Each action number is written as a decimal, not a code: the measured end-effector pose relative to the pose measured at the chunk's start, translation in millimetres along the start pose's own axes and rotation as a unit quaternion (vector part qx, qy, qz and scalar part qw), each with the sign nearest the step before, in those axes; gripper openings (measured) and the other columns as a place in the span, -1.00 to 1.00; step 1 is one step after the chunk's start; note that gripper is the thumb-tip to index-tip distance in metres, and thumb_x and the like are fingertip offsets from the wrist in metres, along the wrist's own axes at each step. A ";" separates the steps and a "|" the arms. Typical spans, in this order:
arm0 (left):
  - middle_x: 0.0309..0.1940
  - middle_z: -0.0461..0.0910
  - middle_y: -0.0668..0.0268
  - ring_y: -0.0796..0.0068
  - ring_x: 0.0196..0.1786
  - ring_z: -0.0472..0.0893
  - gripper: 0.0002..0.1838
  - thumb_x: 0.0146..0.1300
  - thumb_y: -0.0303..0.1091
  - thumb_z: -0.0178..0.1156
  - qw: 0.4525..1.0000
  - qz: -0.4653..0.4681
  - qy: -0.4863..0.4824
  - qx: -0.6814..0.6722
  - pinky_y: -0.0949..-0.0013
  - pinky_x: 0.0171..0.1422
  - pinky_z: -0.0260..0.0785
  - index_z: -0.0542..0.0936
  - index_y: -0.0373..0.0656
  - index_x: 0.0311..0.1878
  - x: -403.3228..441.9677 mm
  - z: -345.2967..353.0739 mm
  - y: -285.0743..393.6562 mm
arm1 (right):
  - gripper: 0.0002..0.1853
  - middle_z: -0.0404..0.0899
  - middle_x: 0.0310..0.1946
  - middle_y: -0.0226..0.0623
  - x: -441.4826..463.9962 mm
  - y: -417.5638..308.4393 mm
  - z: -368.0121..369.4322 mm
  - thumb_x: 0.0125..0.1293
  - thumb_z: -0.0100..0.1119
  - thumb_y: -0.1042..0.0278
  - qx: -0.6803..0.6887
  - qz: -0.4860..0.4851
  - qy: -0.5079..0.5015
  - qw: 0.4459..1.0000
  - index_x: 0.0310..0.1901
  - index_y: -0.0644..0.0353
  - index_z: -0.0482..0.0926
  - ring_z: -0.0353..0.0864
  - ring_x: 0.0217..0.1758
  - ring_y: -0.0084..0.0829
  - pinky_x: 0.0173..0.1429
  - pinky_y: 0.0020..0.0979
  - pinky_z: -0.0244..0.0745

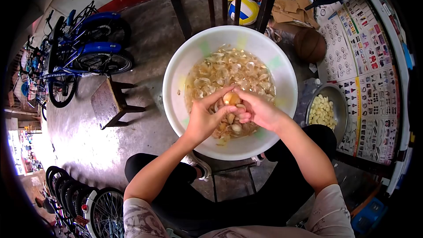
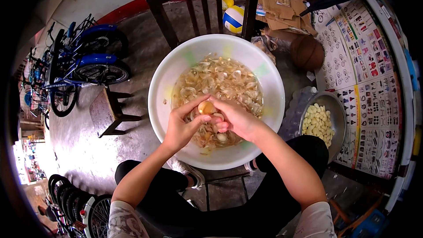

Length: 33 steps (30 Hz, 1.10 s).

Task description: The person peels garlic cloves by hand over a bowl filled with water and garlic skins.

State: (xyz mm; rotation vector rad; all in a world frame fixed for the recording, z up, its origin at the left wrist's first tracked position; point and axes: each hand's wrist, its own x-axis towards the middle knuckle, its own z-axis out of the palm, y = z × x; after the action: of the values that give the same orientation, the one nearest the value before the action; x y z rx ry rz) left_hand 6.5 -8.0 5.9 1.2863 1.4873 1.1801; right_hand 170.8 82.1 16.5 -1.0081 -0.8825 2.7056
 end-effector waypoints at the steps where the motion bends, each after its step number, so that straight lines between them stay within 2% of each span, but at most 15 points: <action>1: -0.15 0.74 0.20 0.56 -0.14 0.64 -0.52 0.16 -0.43 0.42 1.000 0.015 0.013 -0.009 0.43 0.06 0.48 0.62 -0.21 0.18 0.3 0.3 -3.3 | -0.58 0.25 -0.55 -0.61 0.1 0.8 2.0 0.59 -0.25 -0.08 -0.053 0.006 0.027 0.998 -0.16 0.07 0.49 0.08 -0.58 -0.73 -0.46 -0.61 0.07; 2: -0.14 0.75 0.18 0.53 -0.12 0.67 -0.55 0.16 -0.42 0.42 0.999 0.029 0.026 -0.019 0.42 0.06 0.49 0.63 -0.22 0.15 -0.2 0.7 -5.2 | -0.58 0.25 -0.55 -0.61 -0.2 2.7 1.8 0.59 -0.25 -0.08 -0.052 0.006 0.028 0.998 -0.16 0.07 0.49 0.08 -0.58 -0.73 -0.46 -0.61 0.07; 4: -0.16 0.75 0.18 0.50 -0.12 0.68 -0.58 0.15 -0.42 0.43 0.999 0.018 0.032 -0.022 0.40 0.05 0.51 0.65 -0.24 0.10 -1.4 -0.3 -4.5 | -0.49 0.31 -0.56 -0.58 1.7 8.9 0.2 0.59 -0.31 -0.10 -0.196 -0.007 0.039 0.980 -0.26 0.12 0.52 0.17 -0.57 -0.69 -0.47 -0.53 0.10; 5: -0.17 0.75 0.17 0.46 -0.12 0.70 -0.61 0.15 -0.42 0.43 0.999 0.009 0.040 -0.024 0.39 0.05 0.52 0.66 -0.26 0.06 -1.2 -1.3 -3.6 | -0.49 0.39 -0.60 -0.49 7.2 18.5 1.1 0.58 -0.20 -0.03 -0.276 -0.120 0.126 0.945 -0.35 0.20 0.55 0.27 -0.57 -0.61 -0.48 -0.44 0.14; 6: -0.17 0.75 0.17 0.46 -0.12 0.70 -0.61 0.15 -0.42 0.43 0.999 0.009 0.040 -0.024 0.39 0.05 0.52 0.66 -0.26 0.06 -0.7 -2.4 -2.6 | -0.49 0.39 -0.60 -0.49 5.9 15.6 0.2 0.58 -0.20 -0.03 -0.276 -0.120 0.126 0.945 -0.35 0.20 0.55 0.27 -0.57 -0.61 -0.48 -0.44 0.14; 8: -0.18 0.75 0.16 0.46 -0.19 0.71 -0.65 0.14 -0.43 0.43 0.995 0.043 0.064 0.067 0.38 -0.04 0.54 0.67 -0.27 0.01 0.4 -4.4 -0.3 | -0.57 0.40 -0.66 -0.38 0.3 7.1 -1.1 0.53 -0.04 0.08 -0.473 -0.253 0.179 0.825 -0.37 0.26 0.57 0.32 -0.59 -0.54 -0.46 -0.38 0.20; 9: -0.18 0.75 0.16 0.46 -0.19 0.71 -0.65 0.14 -0.43 0.43 0.995 0.042 0.063 0.067 0.38 -0.04 0.54 0.67 -0.27 0.01 1.1 -5.2 0.6 | -0.57 0.40 -0.66 -0.38 -1.2 6.9 0.3 0.53 -0.04 0.08 -0.473 -0.252 0.179 0.825 -0.37 0.26 0.57 0.32 -0.59 -0.54 -0.46 -0.38 0.20; 11: -0.20 0.74 0.13 0.37 -0.29 0.73 -0.64 0.09 -0.40 0.46 0.986 0.066 0.063 0.138 0.35 -0.17 0.55 0.67 -0.27 -0.03 2.6 -6.5 1.8 | -0.69 0.35 -0.70 -0.32 -4.0 6.8 3.2 0.44 0.11 0.18 -0.408 -0.323 0.146 0.841 -0.33 0.28 0.59 0.28 -0.63 -0.51 -0.46 -0.38 0.23; 12: -0.20 0.74 0.13 0.37 -0.29 0.73 -0.64 0.09 -0.40 0.46 0.986 0.066 0.063 0.138 0.35 -0.17 0.55 0.67 -0.27 -0.03 2.3 -7.2 0.0 | -0.69 0.35 -0.70 -0.32 -6.2 4.4 5.0 0.44 0.11 0.18 -0.407 -0.323 0.146 0.842 -0.33 0.28 0.59 0.28 -0.63 -0.51 -0.46 -0.38 0.23; 14: -0.32 0.71 0.15 0.25 -0.40 0.70 -0.62 0.05 -0.36 0.48 0.968 0.115 0.071 0.213 0.33 -0.28 0.54 0.67 -0.25 -0.04 1.0 -7.1 -4.9 | -0.72 0.41 -0.70 -0.28 -11.2 0.9 6.7 0.39 0.17 0.21 -0.509 -0.266 0.138 0.807 -0.30 0.30 0.61 0.34 -0.64 -0.45 -0.45 -0.35 0.27; 17: -0.41 0.66 0.17 0.19 -0.43 0.66 -0.60 0.03 -0.33 0.47 0.953 0.110 0.070 0.272 0.29 -0.33 0.52 0.68 -0.21 -0.03 -2.6 -5.8 -5.9 | -0.75 0.49 -0.68 -0.22 -9.0 6.4 4.3 0.34 0.20 0.26 -0.485 -0.291 0.138 0.813 -0.31 0.33 0.63 0.40 -0.64 -0.40 -0.44 -0.34 0.30; 21: -0.43 0.63 0.20 0.31 -0.49 0.58 -0.60 -0.02 -0.44 0.49 0.928 0.162 0.077 0.328 0.31 -0.36 0.46 0.68 -0.20 -0.05 0.9 -6.1 -5.6 | -0.79 0.53 -0.65 -0.16 -7.4 6.7 3.8 0.31 0.19 0.34 -0.486 -0.285 0.155 0.812 -0.33 0.36 0.64 0.44 -0.64 -0.36 -0.44 -0.32 0.32; 23: -0.44 0.61 0.24 0.27 -0.44 0.60 -0.61 -0.02 -0.41 0.47 0.910 0.205 0.076 0.353 0.26 -0.36 0.47 0.68 -0.17 -0.05 2.7 -7.2 -8.3 | -0.83 0.63 -0.55 -0.16 -7.3 6.7 6.5 0.28 0.21 0.43 -0.486 -0.255 0.173 0.818 -0.23 0.39 0.68 0.47 -0.55 -0.55 -0.42 -0.42 0.36; 33: -0.45 0.60 0.25 0.28 -0.40 0.61 -0.62 0.00 -0.41 0.44 0.904 0.211 0.054 0.369 0.26 -0.37 0.48 0.68 -0.17 -0.04 0.5 -7.4 -6.3 | -0.84 0.64 -0.54 -0.12 1.0 12.4 -5.6 0.21 0.19 0.51 -0.478 -0.256 0.157 0.825 -0.25 0.40 0.68 0.50 -0.55 -0.50 -0.42 -0.43 0.39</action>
State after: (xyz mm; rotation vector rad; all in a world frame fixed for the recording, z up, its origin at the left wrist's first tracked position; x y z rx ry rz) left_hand -2.1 -8.7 1.4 2.1675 1.8898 0.9736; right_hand 174.7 74.8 5.6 -1.0539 -2.1194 1.5097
